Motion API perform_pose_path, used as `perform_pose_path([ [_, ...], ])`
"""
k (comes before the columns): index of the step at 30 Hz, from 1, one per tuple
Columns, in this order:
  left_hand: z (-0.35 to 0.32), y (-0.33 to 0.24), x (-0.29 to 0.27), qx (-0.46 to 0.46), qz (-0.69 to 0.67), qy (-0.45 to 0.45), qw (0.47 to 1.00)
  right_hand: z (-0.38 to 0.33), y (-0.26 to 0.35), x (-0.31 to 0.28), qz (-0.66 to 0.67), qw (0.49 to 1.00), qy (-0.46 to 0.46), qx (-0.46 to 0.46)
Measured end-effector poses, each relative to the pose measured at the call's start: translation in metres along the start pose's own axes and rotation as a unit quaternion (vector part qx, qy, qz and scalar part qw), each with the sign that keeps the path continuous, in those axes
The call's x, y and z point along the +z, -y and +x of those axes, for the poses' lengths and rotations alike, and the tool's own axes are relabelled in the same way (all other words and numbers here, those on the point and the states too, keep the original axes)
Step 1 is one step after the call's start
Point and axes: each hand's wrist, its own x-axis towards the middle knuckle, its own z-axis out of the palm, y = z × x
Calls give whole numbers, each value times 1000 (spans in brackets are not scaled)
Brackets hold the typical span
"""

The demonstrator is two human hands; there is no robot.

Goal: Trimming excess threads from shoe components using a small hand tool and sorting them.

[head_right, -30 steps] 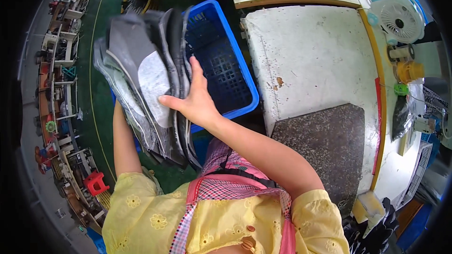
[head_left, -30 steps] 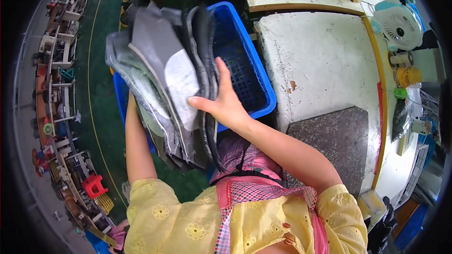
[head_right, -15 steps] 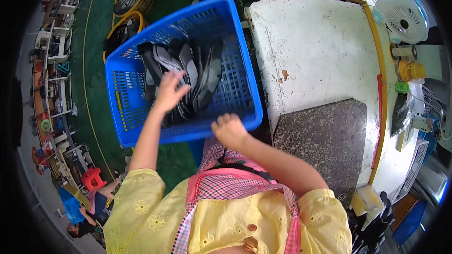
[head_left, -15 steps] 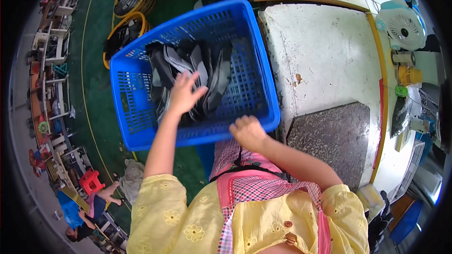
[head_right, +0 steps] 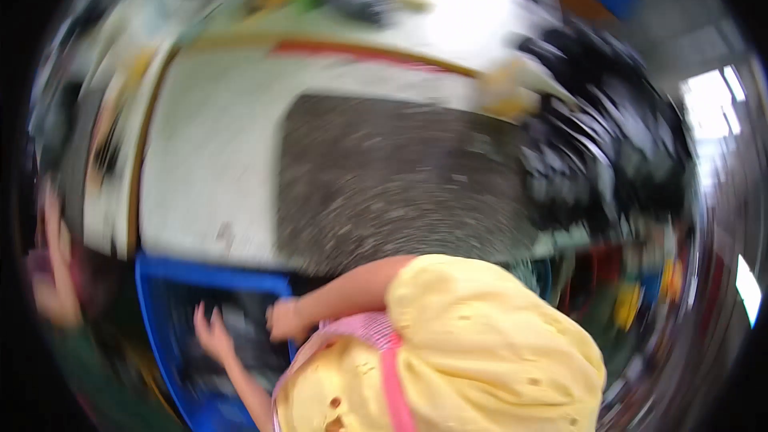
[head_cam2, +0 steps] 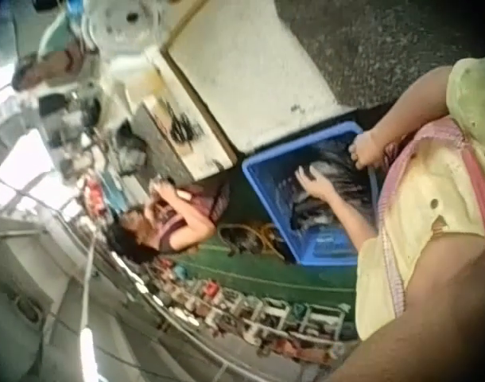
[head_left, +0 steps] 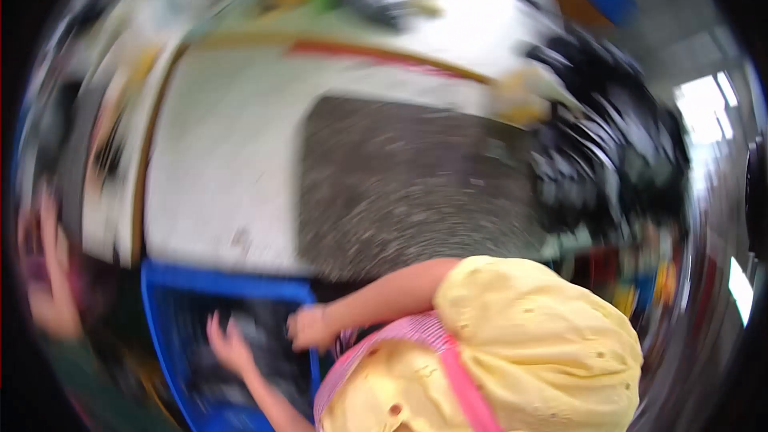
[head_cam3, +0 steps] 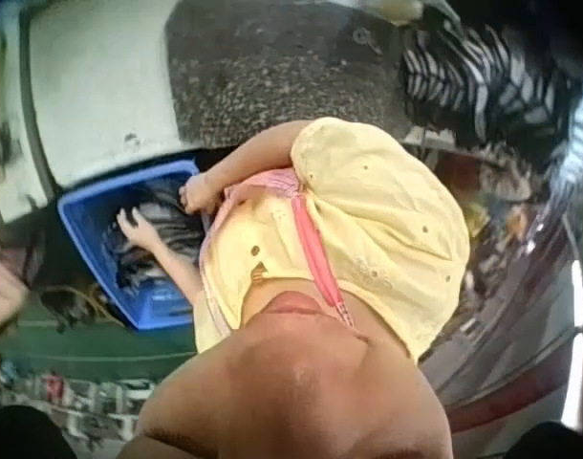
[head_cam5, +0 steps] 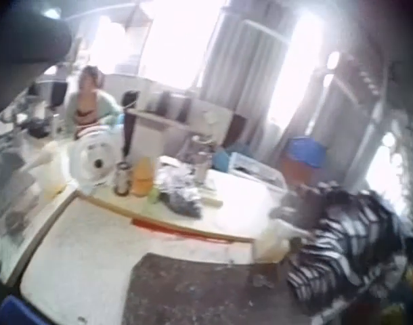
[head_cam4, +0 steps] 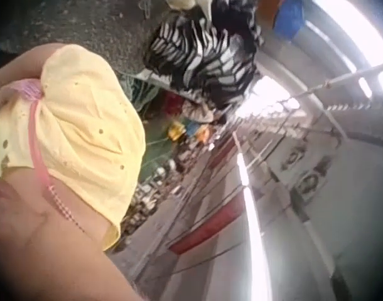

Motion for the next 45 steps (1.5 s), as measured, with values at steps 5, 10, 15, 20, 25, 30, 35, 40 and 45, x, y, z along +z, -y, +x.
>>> perform_pose_path([
  [5,52,-120,2,89,-106,-52,989,-82,12,-79,63,937,-295,179],
  [10,37,-273,83,317,-104,186,924,-278,37,-76,45,746,-467,474],
  [15,-19,-369,137,307,-202,421,830,-459,139,-109,-339,423,-624,564],
  [20,-122,-522,200,480,-119,559,666,-682,293,-140,-598,128,-605,509],
  [25,-237,-694,323,387,-288,691,538,-870,351,-135,-356,186,-727,556],
  [30,-292,-807,411,121,-259,750,596,-942,323,-128,-129,283,-692,652],
  [35,-306,-833,435,44,-274,831,481,-924,279,-106,-169,257,-774,554],
  [40,-333,-838,404,39,-313,820,477,-899,308,-77,-163,264,-827,469],
  [45,-314,-822,366,21,-415,785,460,-860,265,-76,-198,208,-904,316],
])
